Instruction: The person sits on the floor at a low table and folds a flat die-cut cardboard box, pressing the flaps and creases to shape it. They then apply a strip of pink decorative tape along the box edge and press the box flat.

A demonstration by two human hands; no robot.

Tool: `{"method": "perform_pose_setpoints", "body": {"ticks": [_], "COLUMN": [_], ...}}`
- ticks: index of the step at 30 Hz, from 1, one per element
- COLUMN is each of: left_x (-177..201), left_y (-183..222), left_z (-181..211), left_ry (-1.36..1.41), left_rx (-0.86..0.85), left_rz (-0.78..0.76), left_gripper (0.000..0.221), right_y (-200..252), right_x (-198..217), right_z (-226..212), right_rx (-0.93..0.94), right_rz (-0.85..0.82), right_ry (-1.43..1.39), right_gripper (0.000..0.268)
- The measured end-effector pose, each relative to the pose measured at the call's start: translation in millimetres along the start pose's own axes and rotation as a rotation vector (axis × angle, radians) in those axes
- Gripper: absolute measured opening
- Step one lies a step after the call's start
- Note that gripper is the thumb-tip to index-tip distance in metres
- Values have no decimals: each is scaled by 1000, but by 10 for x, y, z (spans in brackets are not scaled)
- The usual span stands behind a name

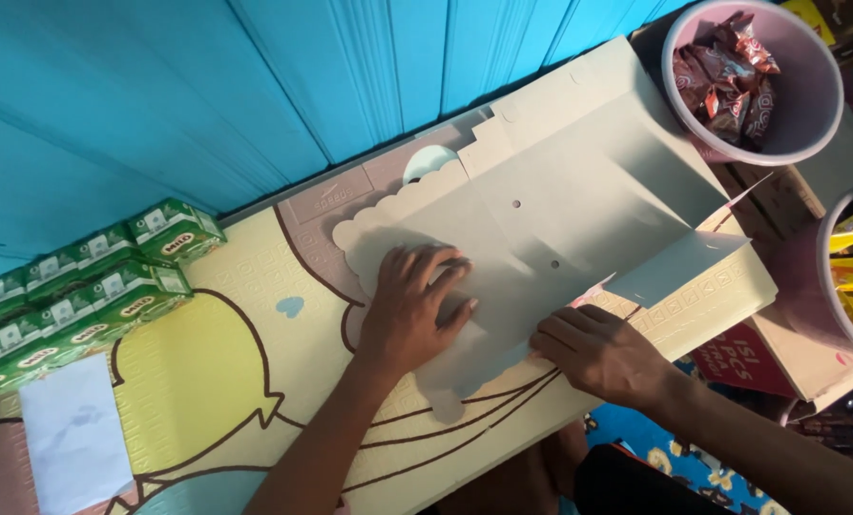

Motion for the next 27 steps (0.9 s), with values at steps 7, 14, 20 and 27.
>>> {"method": "perform_pose_setpoints", "body": {"ticks": [7, 14, 20, 27], "left_x": [17, 254, 251, 221], "left_y": [-19, -108, -105, -89], "left_z": [43, 186, 177, 157], "left_ry": [-19, 39, 49, 32], "left_rx": [-2, -22, -6, 0], "left_rz": [-12, 132, 120, 99], "left_gripper": [43, 38, 36, 38], "right_y": [83, 243, 236, 166], "right_x": [4, -187, -201, -168], "right_z": [-73, -20, -37, -85], "right_rx": [-8, -82, -91, -67], "right_rz": [-7, -143, -155, -126], "right_ry": [-5, -11, -5, -83], "right_gripper": [18, 35, 34, 30]}}
Point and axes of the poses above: each hand's wrist, its own y-axis away from the middle knuckle, its own x-axis out of the back of the hand, z = x × y, the point moved 7 cm from there along -y, towards the middle knuckle, and after that the axes turned 10 degrees about z, right-handed, at the moved point
